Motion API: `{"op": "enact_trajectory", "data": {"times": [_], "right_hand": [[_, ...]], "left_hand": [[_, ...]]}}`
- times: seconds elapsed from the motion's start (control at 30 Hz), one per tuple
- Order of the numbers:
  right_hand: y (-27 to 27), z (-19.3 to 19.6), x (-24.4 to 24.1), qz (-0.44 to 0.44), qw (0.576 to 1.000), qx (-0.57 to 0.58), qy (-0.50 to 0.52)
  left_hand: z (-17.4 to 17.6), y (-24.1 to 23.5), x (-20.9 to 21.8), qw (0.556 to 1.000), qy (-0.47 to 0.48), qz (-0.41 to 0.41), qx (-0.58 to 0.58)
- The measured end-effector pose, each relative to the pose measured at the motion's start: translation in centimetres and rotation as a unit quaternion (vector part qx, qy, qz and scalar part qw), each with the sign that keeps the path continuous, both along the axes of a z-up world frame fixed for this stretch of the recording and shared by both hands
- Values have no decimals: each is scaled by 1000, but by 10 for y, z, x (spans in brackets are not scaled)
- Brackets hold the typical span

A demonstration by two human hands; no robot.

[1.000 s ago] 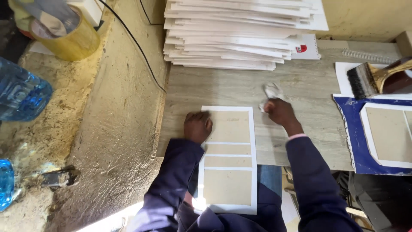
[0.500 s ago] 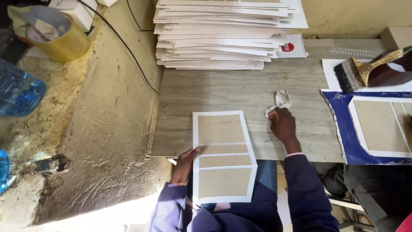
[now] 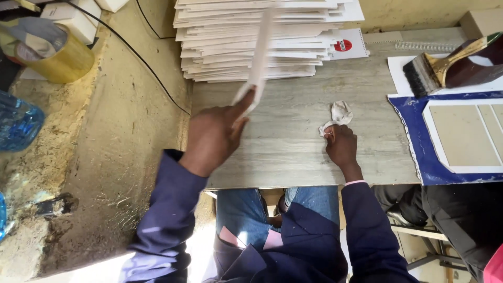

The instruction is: Manually folding and smoothing paper folders at a workstation in a print shop

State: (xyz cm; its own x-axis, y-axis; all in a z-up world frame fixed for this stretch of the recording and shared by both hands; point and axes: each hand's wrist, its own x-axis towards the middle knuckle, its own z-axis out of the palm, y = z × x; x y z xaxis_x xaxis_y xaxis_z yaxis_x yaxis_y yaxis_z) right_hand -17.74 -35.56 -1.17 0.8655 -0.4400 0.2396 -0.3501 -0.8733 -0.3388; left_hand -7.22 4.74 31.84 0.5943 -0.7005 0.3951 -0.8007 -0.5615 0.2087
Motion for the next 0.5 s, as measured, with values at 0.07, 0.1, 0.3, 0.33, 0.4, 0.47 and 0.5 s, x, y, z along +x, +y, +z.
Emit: {"op": "enact_trajectory", "data": {"times": [0.07,0.1,0.3,0.33,0.4,0.47,0.5], "right_hand": [[19,17,-5,-14,1000,1,-14],[28,25,-9,-27,999,-1,-32],[-9,21,-49,-129,850,345,-377],[-5,30,-51,-136,850,344,-376],[0,51,-52,-61,870,333,-358],[46,51,-35,7,899,301,-319],[71,51,-27,79,919,269,-278]], "left_hand": [[-33,-15,-3,999,-17,-21,32],[-50,-22,-5,997,-38,-40,61],[-239,-19,4,968,155,-117,158],[-251,-18,15,966,159,-124,160],[-275,-19,37,990,91,-49,99],[-263,-24,55,993,80,-33,78],[-258,-24,63,996,66,-13,59]]}}
